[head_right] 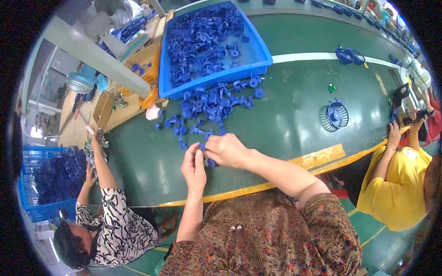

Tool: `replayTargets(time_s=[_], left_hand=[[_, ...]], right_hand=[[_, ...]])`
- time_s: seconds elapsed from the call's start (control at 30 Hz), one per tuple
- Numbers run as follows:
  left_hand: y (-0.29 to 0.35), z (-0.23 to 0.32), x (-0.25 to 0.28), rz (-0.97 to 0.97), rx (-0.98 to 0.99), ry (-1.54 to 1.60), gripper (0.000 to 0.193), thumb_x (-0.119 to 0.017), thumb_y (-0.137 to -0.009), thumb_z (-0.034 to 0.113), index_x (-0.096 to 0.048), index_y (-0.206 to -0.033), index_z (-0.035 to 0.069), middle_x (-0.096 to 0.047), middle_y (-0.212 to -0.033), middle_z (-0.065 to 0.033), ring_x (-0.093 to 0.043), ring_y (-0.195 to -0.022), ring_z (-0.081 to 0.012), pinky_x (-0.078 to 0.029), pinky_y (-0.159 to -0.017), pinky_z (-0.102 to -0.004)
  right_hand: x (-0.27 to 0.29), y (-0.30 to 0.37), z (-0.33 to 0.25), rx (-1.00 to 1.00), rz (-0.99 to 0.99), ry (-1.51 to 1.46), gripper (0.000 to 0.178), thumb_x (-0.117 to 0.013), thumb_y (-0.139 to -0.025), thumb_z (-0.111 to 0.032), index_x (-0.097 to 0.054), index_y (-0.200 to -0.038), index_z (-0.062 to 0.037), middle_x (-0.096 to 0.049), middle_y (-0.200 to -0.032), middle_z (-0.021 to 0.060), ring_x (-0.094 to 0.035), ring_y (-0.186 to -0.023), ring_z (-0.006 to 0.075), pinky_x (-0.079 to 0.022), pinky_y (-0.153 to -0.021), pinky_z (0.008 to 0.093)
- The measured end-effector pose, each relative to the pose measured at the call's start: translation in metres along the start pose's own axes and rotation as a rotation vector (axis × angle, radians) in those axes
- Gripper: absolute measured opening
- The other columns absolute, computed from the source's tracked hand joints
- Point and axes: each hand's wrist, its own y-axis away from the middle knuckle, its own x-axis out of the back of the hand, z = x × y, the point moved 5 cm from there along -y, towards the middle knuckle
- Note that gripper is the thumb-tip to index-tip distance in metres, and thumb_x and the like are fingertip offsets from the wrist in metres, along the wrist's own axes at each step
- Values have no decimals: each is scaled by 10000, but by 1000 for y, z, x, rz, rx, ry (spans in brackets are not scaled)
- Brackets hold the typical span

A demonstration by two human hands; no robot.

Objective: The person assembles portable fans along an assembly line by fitting plastic stand components onto the fan covers by hand and placing the assembled pieces on the table.

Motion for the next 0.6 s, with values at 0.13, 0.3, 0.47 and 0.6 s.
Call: replayTargets(time_s=[0.13,0.3,0.47,0.6], left_hand=[[0,-6,-3,12,-13,-12,286,-637,-1006,183,-682,-1219,-2,-726,-1078,-129,-690,-1004,-197,-537,-894,-334],[5,-20,-7,-32,80,122,333,-643,-1003,132,-641,-1310,4,-692,-1192,-101,-652,-1070,-165,-528,-929,-324],[5,-21,-7,-47,53,102,328,-653,-1005,150,-642,-1297,1,-679,-1156,-77,-642,-1040,-153,-527,-913,-317],[3,-23,-7,-56,22,122,302,-644,-1008,136,-639,-1272,-11,-665,-1155,-75,-631,-1040,-150,-513,-925,-310]], right_hand=[[2,1,6,6,2,36,152,-705,-890,-225,-661,-841,-88,-625,-805,91,-651,-683,332,-521,-571,446],[-8,5,8,112,-26,31,144,-717,-842,-196,-644,-850,-72,-633,-803,103,-666,-679,338,-538,-568,458],[-5,2,6,46,-103,47,185,-691,-866,-221,-657,-841,-41,-685,-848,152,-698,-744,381,-564,-646,497],[-5,1,5,130,-47,39,148,-686,-841,-181,-656,-831,-37,-654,-809,120,-673,-691,358,-544,-593,484]])
